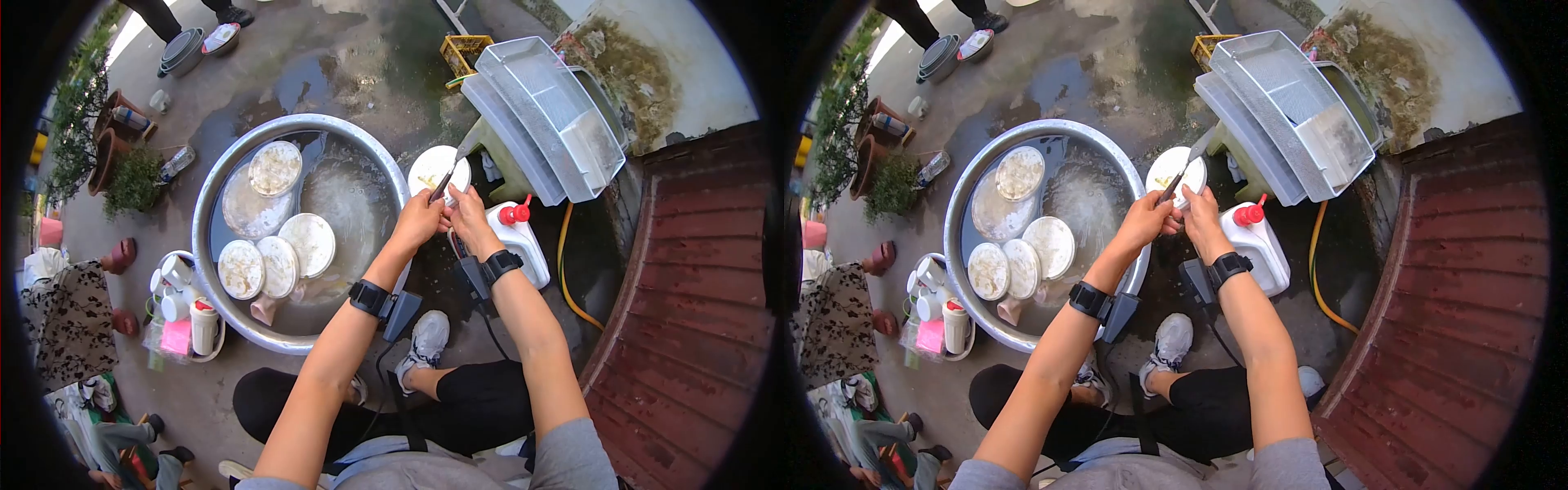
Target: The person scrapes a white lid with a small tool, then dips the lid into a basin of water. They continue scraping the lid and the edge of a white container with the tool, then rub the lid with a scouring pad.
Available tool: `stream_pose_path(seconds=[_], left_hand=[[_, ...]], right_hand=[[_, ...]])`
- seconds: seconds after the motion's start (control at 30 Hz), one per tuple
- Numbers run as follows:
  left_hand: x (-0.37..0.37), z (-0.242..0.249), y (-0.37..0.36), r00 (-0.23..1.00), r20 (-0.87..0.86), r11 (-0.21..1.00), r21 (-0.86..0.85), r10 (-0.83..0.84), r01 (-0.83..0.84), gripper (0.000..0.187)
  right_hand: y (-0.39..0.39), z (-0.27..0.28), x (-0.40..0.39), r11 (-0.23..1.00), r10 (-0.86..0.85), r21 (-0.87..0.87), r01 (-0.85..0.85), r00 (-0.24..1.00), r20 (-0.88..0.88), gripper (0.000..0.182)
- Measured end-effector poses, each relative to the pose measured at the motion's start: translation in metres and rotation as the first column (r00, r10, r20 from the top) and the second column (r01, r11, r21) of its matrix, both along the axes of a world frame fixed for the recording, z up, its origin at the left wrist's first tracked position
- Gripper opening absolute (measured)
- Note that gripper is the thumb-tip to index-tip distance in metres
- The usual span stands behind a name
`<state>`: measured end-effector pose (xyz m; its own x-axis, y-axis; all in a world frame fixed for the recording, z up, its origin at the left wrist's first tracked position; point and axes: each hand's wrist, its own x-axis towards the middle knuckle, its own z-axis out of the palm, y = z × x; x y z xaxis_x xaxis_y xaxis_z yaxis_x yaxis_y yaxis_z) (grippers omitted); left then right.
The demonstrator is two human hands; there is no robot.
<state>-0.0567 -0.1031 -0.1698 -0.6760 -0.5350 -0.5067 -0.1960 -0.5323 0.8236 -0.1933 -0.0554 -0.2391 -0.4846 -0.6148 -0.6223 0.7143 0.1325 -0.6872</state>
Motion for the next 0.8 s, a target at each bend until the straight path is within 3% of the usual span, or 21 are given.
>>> stream_pose_path(seconds=[0.07,0.1,0.13,0.2,0.33,0.4,0.47,0.5,0.53,0.6,0.63,0.67,0.7,0.73,0.77,0.8], left_hand=[[0.005,0.006,0.004,0.98,0.136,0.964,-0.244,0.144,-0.107,0.039],[0.008,0.012,0.006,0.964,0.098,0.943,-0.256,0.245,-0.214,0.041],[0.012,0.012,0.005,0.965,0.096,0.942,-0.26,0.244,-0.213,0.041],[0.022,0.007,-0.004,0.907,0.012,0.834,-0.397,0.422,-0.383,0.039],[0.041,-0.037,-0.031,0.829,0.209,0.721,-0.629,0.518,-0.291,0.033],[0.045,-0.015,-0.033,0.845,0.167,0.759,-0.552,0.507,-0.346,0.039],[0.045,0.03,-0.032,0.884,0.145,0.896,-0.099,0.444,-0.434,0.049],[0.048,0.037,-0.033,0.9,0.064,0.902,0.013,0.431,-0.432,0.041],[0.049,0.04,-0.031,0.9,0.059,0.901,0.011,0.432,-0.433,0.041],[0.051,0.047,-0.029,0.885,-0.144,0.897,0.077,0.443,-0.436,0.032],[0.052,0.049,-0.029,0.876,-0.159,0.891,0.104,0.454,-0.443,0.028],[0.053,0.052,-0.029,0.875,-0.166,0.891,0.099,0.454,-0.443,0.028],[0.054,0.055,-0.028,0.908,-0.157,0.914,-0.058,0.389,-0.401,0.028],[0.055,0.058,-0.027,0.936,-0.136,0.914,-0.213,0.324,-0.347,0.027],[0.055,0.061,-0.026,0.936,-0.141,0.913,-0.217,0.322,-0.347,0.027],[0.055,0.067,-0.024,0.964,-0.023,0.844,-0.478,0.266,-0.244,0.027]], right_hand=[[-0.001,0.001,0.002,0.981,-0.048,-0.191,0.03,0.995,-0.092,0.033],[-0.003,0.005,0.003,0.976,-0.073,-0.21,0.05,0.992,-0.1,0.035],[-0.006,0.01,0.003,0.975,-0.074,-0.214,0.051,0.992,-0.101,0.035],[-0.012,0.022,0.005,0.965,-0.099,-0.258,0.049,0.978,-0.186,0.036],[-0.017,0.053,0.011,0.954,-0.08,-0.294,0.055,0.994,-0.076,0.038],[-0.014,0.07,0.015,0.948,-0.054,-0.315,0.042,0.998,-0.029,0.038],[-0.01,0.088,0.018,0.941,-0.029,-0.337,0.032,0.999,0.015,0.037],[-0.007,0.093,0.018,0.94,0.031,-0.34,-0.014,0.999,0.043,0.037],[-0.004,0.098,0.02,0.937,0.091,-0.345,-0.061,0.993,0.071,0.036],[0.005,0.109,0.019,0.912,0.166,-0.384,-0.146,0.986,0.019,0.041],[0.008,0.117,0.017,0.94,0.256,-0.189,-0.282,0.955,-0.151,0.045],[0.01,0.125,0.017,0.927,0.366,0.03,-0.374,0.883,-0.295,0.05],[0.005,0.12,0.022,0.94,0.342,0.21,-0.27,0.754,-0.56,0.057],[0.005,0.118,0.019,0.942,0.337,0.204,-0.268,0.753,-0.565,0.057],[0.005,0.116,0.016,0.947,0.32,0.255,-0.195,0.489,-0.812,0.056],[0.005,0.126,0.017,0.955,0.289,0.275,-0.107,0.153,-0.945,0.056]])
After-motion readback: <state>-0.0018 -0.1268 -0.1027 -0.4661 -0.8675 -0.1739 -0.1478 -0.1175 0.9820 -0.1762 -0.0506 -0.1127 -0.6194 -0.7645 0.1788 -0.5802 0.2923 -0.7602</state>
